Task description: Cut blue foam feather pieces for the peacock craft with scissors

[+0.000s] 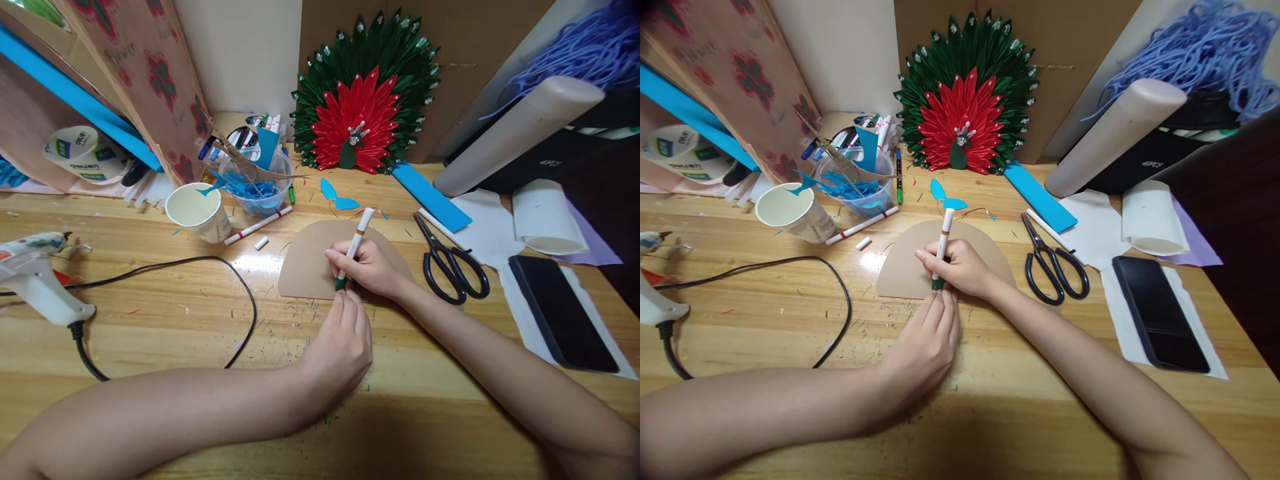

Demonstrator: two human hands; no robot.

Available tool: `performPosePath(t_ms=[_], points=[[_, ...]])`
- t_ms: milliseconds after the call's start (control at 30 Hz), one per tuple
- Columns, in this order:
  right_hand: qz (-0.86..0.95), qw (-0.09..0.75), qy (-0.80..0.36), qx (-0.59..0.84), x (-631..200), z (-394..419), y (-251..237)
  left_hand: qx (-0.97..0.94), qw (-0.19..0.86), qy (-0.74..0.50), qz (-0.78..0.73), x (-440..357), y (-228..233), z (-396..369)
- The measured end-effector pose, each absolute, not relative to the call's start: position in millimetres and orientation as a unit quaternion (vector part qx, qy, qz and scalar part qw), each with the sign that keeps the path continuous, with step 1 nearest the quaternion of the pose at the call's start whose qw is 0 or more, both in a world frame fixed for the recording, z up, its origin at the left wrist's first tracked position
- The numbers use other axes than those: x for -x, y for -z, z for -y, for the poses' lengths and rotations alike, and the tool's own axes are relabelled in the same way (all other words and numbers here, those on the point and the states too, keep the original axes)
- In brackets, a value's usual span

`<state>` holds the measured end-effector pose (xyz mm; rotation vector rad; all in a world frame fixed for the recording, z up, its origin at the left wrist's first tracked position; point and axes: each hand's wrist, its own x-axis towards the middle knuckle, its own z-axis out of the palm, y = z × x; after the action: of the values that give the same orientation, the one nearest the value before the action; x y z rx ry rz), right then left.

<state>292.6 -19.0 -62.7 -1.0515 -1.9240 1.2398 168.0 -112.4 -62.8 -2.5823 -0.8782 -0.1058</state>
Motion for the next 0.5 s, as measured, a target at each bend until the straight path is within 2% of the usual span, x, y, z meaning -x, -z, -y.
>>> performPosePath(t_ms=[500], points=[[0.745,0.285,-0.464,0.386,-293.1,20.3,63.3,0.929,0.174,0.041,0.324,-167.0,61.1,112.8]])
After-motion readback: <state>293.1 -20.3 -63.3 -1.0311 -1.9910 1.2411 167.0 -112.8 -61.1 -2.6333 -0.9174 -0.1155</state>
